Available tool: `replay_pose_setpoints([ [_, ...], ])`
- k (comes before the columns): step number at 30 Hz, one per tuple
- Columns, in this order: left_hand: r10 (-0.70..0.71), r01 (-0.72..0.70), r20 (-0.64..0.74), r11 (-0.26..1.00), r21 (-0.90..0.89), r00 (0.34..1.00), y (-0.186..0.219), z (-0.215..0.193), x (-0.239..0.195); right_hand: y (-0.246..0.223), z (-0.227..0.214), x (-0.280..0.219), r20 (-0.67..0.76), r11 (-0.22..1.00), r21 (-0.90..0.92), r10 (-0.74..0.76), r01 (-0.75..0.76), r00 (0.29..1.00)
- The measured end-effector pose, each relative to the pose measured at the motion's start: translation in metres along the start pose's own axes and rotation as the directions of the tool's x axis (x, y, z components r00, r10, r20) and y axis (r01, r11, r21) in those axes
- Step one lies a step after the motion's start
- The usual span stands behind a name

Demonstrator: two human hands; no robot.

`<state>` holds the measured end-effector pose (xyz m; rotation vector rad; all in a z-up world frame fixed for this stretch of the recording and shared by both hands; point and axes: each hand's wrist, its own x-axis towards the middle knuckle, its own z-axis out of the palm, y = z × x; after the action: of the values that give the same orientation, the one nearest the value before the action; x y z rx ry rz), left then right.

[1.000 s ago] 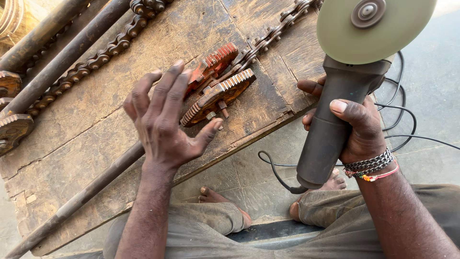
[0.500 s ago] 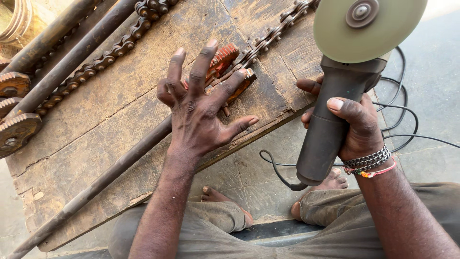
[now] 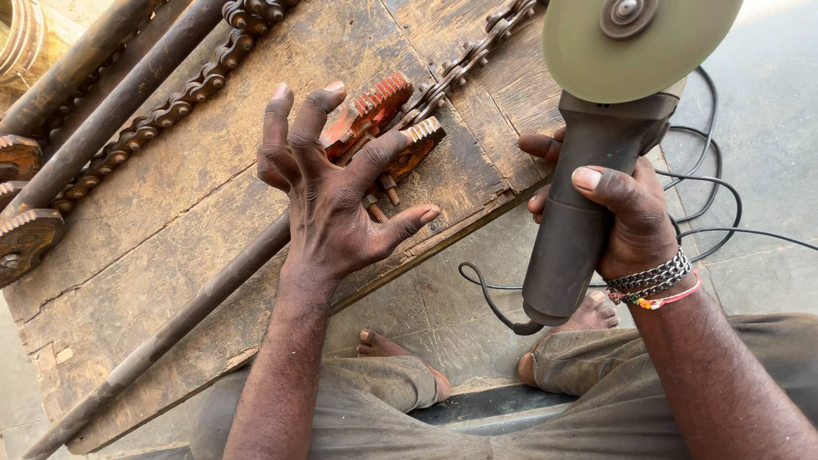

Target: The person uses an angle grinder to smooth and clean a rusty gear assembly attached to a metal rod. They hold the part steady with one hand while operating the grinder with the other, then inspect the cleaned surface.

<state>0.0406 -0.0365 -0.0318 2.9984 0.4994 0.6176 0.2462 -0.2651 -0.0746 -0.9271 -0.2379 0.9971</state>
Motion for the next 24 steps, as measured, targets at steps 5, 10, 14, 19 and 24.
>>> replay_pose_setpoints([
  [5, -0.029, 0.03, -0.043, 0.999, 0.019, 0.999, -0.003, 0.007, 0.001, 0.0, 0.001, 0.0, 0.001, 1.0, -0.005, -0.018, 0.018, 1.0],
  [10, -0.162, 0.15, -0.056, 0.972, -0.18, 0.985, -0.01, 0.016, 0.001, 0.001, 0.002, -0.001, 0.018, 0.999, 0.025, -0.026, 0.026, 0.999],
  [14, -0.124, 0.091, -0.12, 0.965, -0.247, 0.985, -0.014, 0.017, 0.0, 0.001, 0.001, -0.001, 0.007, 0.999, 0.022, -0.031, 0.03, 1.0],
  [19, -0.148, 0.105, -0.136, 0.953, -0.283, 0.98, -0.022, 0.021, 0.004, 0.003, -0.001, -0.002, 0.017, 0.998, 0.058, -0.021, 0.02, 1.0],
  [24, -0.148, 0.105, -0.167, 0.964, -0.243, 0.975, -0.03, 0.028, 0.0, 0.005, -0.005, -0.002, 0.034, 0.998, 0.053, -0.026, 0.024, 0.999],
])
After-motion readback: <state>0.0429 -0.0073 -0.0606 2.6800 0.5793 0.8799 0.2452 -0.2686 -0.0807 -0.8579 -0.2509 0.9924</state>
